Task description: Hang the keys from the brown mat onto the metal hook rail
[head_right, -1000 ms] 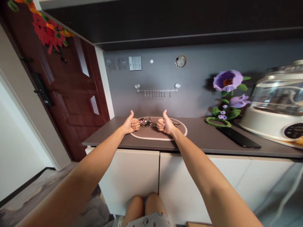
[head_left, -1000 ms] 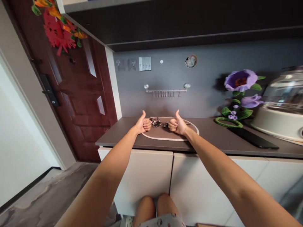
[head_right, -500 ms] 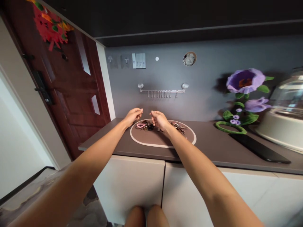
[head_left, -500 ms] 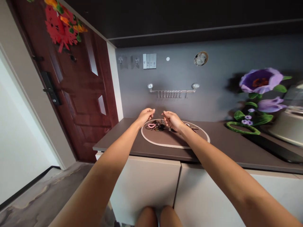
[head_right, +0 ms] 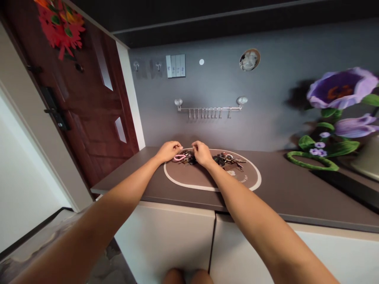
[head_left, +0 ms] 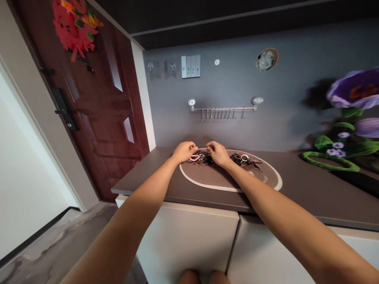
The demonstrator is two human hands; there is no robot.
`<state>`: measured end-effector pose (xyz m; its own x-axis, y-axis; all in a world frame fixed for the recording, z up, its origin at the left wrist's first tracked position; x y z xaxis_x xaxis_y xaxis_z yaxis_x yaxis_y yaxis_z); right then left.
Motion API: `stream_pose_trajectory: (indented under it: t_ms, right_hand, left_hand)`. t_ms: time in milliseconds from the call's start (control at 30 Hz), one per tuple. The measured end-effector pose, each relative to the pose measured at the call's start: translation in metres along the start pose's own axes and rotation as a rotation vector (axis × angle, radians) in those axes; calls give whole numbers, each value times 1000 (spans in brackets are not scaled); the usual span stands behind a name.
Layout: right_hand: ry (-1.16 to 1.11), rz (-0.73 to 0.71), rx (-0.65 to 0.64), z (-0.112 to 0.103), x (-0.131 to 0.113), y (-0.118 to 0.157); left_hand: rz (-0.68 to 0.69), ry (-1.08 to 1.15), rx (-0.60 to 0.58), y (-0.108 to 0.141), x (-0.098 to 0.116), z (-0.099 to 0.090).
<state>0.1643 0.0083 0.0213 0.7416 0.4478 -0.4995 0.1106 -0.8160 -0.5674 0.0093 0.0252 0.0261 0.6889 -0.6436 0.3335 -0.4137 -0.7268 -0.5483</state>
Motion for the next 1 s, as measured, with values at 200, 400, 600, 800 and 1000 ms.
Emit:
stream_pose_trajectory:
  t_ms: [200, 400, 600, 800, 1000]
  right_hand:
    - [102, 17, -70, 6, 2, -2]
    - [98, 26, -96, 7, 2, -2]
    - [89, 49, -128, 8, 0, 0]
    - [97, 65, -147, 9, -1, 0]
    - [100, 52, -137, 9, -1, 0]
  left_hand:
    - [-35, 59, -127, 5, -2, 9]
    - [-87, 219, -188, 6, -8, 16]
    - [-84, 183, -203, 7, -4, 12]
    - [-43, 202, -67, 4, -1, 2]
    - [-130, 517, 62, 4, -3, -3]
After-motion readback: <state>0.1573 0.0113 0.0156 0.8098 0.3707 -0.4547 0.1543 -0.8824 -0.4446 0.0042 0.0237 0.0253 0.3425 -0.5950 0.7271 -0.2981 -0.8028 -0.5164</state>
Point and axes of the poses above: each hand's wrist, its own y-axis away from the middle knuckle, its own z-axis out of the palm, x = y × z, the point moved 5 cm from there along -y, towards the middle knuckle, and after that the axes turned 3 degrees about -x, right-handed, at the moved point
